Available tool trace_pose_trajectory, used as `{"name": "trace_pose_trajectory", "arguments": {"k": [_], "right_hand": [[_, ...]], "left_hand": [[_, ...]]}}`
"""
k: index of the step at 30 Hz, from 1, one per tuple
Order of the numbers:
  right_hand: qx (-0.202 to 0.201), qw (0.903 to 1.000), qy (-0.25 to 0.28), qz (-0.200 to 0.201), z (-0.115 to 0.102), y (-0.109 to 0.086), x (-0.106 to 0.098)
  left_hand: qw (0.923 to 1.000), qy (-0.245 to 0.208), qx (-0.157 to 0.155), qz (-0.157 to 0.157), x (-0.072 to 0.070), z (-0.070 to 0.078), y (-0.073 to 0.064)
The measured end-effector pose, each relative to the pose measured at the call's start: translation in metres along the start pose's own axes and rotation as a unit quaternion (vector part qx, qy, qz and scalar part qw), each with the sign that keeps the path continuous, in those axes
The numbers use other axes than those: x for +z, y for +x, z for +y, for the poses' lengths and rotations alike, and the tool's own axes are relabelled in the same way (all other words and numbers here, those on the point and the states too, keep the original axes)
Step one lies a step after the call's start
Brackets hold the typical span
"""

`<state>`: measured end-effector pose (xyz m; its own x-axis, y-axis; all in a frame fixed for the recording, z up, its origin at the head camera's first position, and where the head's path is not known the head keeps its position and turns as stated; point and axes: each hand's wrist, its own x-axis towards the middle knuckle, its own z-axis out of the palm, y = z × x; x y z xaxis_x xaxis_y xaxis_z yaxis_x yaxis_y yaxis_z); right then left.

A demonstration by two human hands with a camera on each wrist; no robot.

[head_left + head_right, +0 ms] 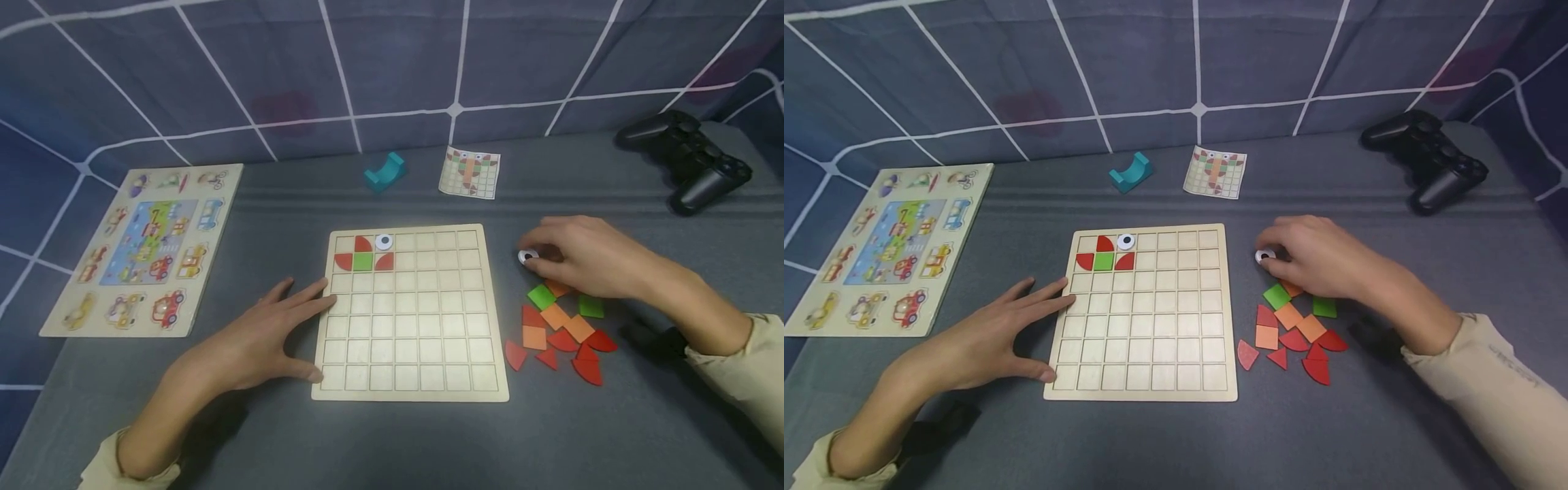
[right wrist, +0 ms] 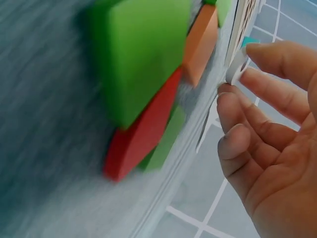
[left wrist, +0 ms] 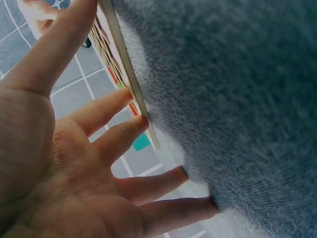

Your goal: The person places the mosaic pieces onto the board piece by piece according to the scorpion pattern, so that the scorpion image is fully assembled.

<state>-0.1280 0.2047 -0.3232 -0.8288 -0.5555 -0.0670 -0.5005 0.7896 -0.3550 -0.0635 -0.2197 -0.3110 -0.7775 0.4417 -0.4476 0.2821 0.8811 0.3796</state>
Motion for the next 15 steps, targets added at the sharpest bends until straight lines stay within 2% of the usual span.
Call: {"name": "trace_pose_trajectory", "arguments": {"k": [6, 15], "right_hand": [[-0.027, 0.9995, 0.014, 0.006, -0.018, 0.015, 0.004], [-0.094, 0.9949, 0.036, 0.015, -0.043, 0.043, 0.005]], "left_hand": [[1.0, 0.003, -0.006, 0.0, 0.0, 0.0, 0.0], [0.9999, 0.002, -0.01, -0.005, 0.0, 0.0, 0.001]]}}
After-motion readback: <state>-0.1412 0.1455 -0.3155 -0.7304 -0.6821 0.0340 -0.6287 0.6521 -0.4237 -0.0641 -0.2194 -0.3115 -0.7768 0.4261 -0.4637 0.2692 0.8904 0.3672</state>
